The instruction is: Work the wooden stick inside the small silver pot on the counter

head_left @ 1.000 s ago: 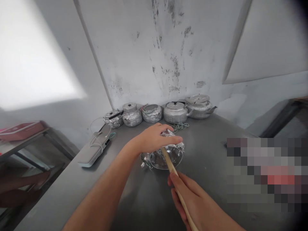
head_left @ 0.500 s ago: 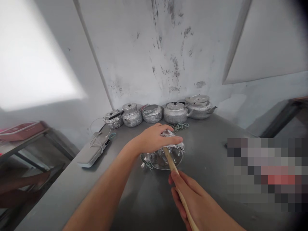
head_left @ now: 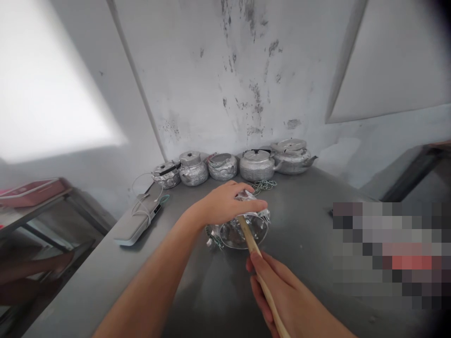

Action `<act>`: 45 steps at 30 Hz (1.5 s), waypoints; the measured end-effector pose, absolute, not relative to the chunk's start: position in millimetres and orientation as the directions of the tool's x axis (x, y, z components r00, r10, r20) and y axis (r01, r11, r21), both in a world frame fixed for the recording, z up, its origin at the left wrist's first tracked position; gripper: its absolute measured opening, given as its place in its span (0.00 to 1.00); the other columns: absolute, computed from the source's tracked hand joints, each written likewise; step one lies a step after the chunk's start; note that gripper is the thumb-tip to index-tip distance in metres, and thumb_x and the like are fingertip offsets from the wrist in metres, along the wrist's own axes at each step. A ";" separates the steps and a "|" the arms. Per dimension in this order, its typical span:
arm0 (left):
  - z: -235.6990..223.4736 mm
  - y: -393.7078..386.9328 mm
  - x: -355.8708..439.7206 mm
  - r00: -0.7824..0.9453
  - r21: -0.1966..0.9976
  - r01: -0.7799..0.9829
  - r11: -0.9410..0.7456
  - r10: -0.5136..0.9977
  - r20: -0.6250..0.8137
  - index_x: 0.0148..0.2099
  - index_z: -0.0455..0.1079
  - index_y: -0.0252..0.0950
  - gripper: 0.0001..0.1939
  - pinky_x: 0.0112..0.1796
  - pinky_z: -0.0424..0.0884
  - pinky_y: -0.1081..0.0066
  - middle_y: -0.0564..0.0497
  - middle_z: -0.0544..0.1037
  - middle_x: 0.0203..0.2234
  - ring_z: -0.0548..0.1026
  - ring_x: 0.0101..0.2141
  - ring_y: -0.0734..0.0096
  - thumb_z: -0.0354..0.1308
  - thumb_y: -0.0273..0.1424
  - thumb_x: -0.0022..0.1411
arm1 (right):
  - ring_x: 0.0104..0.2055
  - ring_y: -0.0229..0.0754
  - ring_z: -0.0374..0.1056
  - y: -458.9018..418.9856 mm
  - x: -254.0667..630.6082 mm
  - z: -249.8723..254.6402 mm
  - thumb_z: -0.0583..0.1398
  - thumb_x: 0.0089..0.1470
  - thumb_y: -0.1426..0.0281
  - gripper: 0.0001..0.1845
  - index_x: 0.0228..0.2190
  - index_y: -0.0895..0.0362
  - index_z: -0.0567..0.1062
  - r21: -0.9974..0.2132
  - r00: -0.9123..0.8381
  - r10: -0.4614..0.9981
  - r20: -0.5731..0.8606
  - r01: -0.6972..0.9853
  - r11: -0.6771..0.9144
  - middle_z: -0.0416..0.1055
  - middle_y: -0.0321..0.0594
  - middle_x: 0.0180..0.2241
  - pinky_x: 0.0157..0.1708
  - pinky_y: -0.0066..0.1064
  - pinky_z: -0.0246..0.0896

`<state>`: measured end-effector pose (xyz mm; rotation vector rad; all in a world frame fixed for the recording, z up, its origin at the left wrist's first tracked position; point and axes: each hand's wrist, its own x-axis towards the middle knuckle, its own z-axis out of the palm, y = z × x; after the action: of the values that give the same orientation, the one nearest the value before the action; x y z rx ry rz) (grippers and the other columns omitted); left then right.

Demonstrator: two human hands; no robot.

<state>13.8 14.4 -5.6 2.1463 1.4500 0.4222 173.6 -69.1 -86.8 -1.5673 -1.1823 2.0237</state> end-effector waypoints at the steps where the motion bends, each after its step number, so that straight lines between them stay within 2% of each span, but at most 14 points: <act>1: -5.4 14.4 14.0 0.381 0.571 0.765 -0.298 0.924 -0.028 0.64 0.68 0.46 0.36 0.53 0.66 0.60 0.47 0.70 0.59 0.70 0.55 0.51 0.52 0.62 0.63 | 0.49 0.49 0.74 -69.1 173.6 -86.6 0.62 0.65 0.63 0.19 0.55 0.56 0.73 -0.762 -0.347 0.681 -0.645 0.225 -0.607 0.72 0.46 0.54 0.47 0.47 0.73; 20: -7.8 16.8 13.6 0.385 0.575 0.757 -0.310 0.923 -0.010 0.63 0.69 0.47 0.36 0.55 0.65 0.59 0.48 0.71 0.59 0.71 0.54 0.51 0.52 0.62 0.62 | 0.47 0.47 0.74 -68.5 174.8 -85.9 0.63 0.65 0.63 0.18 0.54 0.56 0.73 -0.795 -0.349 0.715 -0.605 0.227 -0.562 0.73 0.45 0.53 0.45 0.45 0.74; 21: -8.0 16.9 13.3 0.388 0.576 0.755 -0.313 0.922 -0.007 0.63 0.69 0.47 0.35 0.55 0.66 0.59 0.47 0.71 0.58 0.71 0.54 0.51 0.53 0.62 0.63 | 0.43 0.45 0.75 -69.1 174.7 -85.7 0.62 0.65 0.62 0.17 0.52 0.57 0.74 -0.801 -0.349 0.721 -0.598 0.230 -0.553 0.75 0.44 0.50 0.42 0.41 0.75; 23: -8.2 16.8 12.7 0.389 0.575 0.755 -0.314 0.921 -0.008 0.63 0.69 0.47 0.35 0.54 0.66 0.59 0.47 0.71 0.58 0.71 0.54 0.51 0.53 0.62 0.62 | 0.28 0.37 0.72 -70.4 175.0 -85.0 0.55 0.70 0.60 0.15 0.46 0.58 0.74 -0.811 -0.348 0.733 -0.585 0.239 -0.533 0.76 0.38 0.35 0.28 0.31 0.72; 25: -8.1 16.5 12.3 0.386 0.581 0.754 -0.307 0.922 -0.014 0.63 0.69 0.48 0.35 0.54 0.66 0.59 0.47 0.71 0.58 0.71 0.54 0.51 0.53 0.63 0.62 | 0.14 0.30 0.58 -71.8 175.8 -84.7 0.45 0.73 0.60 0.21 0.38 0.57 0.72 -0.822 -0.349 0.744 -0.570 0.245 -0.514 0.67 0.29 0.21 0.15 0.22 0.58; 27: -7.7 16.1 12.3 0.384 0.588 0.750 -0.302 0.923 -0.016 0.63 0.69 0.48 0.36 0.54 0.66 0.59 0.48 0.70 0.58 0.71 0.53 0.52 0.52 0.63 0.63 | 0.11 0.28 0.49 -72.7 176.9 -85.8 0.39 0.73 0.61 0.24 0.33 0.54 0.68 -0.840 -0.357 0.760 -0.543 0.240 -0.487 0.59 0.25 0.16 0.11 0.19 0.49; 30: -6.6 15.7 12.9 0.383 0.577 0.758 -0.304 0.924 -0.017 0.63 0.68 0.47 0.35 0.54 0.65 0.60 0.47 0.70 0.58 0.71 0.54 0.53 0.53 0.62 0.63 | 0.11 0.28 0.50 -73.3 178.1 -90.1 0.41 0.72 0.60 0.22 0.31 0.53 0.65 -0.858 -0.364 0.777 -0.514 0.237 -0.457 0.58 0.24 0.16 0.11 0.17 0.49; 34: -5.7 15.6 13.4 0.384 0.584 0.756 -0.296 0.923 -0.029 0.64 0.68 0.47 0.34 0.54 0.66 0.60 0.47 0.70 0.59 0.70 0.54 0.53 0.54 0.60 0.64 | 0.10 0.29 0.50 -74.2 177.8 -97.5 0.40 0.72 0.61 0.21 0.36 0.53 0.66 -0.837 -0.358 0.757 -0.547 0.272 -0.475 0.60 0.25 0.15 0.10 0.18 0.49; 37: -5.9 15.8 13.3 0.379 0.584 0.757 -0.293 0.925 -0.027 0.63 0.68 0.47 0.34 0.54 0.66 0.60 0.47 0.70 0.58 0.71 0.54 0.53 0.54 0.60 0.64 | 0.13 0.29 0.51 -74.5 177.2 -102.2 0.42 0.72 0.60 0.19 0.36 0.53 0.66 -0.855 -0.348 0.782 -0.518 0.242 -0.459 0.59 0.25 0.16 0.11 0.15 0.50; 40: -6.9 15.9 12.5 0.380 0.583 0.757 -0.294 0.925 -0.026 0.63 0.68 0.48 0.34 0.53 0.66 0.60 0.48 0.70 0.58 0.71 0.54 0.53 0.54 0.61 0.63 | 0.12 0.28 0.53 -73.5 177.9 -103.2 0.41 0.72 0.59 0.21 0.33 0.53 0.65 -0.853 -0.360 0.775 -0.520 0.259 -0.452 0.60 0.26 0.16 0.10 0.16 0.50; 42: -7.7 16.0 11.9 0.381 0.591 0.751 -0.296 0.924 -0.021 0.63 0.68 0.48 0.35 0.53 0.66 0.60 0.48 0.70 0.59 0.71 0.54 0.53 0.53 0.62 0.63 | 0.09 0.29 0.51 -72.6 179.2 -102.4 0.39 0.72 0.58 0.22 0.35 0.53 0.66 -0.836 -0.368 0.752 -0.547 0.284 -0.469 0.60 0.25 0.16 0.09 0.18 0.49; 45: -8.2 16.0 11.7 0.381 0.585 0.752 -0.303 0.924 -0.012 0.63 0.69 0.48 0.35 0.54 0.66 0.59 0.48 0.70 0.58 0.71 0.53 0.53 0.54 0.62 0.63 | 0.08 0.28 0.53 -72.0 181.3 -105.1 0.40 0.71 0.55 0.23 0.36 0.52 0.67 -0.855 -0.375 0.770 -0.516 0.279 -0.437 0.61 0.25 0.17 0.09 0.18 0.50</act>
<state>11.7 16.0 -8.2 2.1409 1.4389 0.4507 181.3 -72.0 -105.1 -1.4857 -1.4013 1.8699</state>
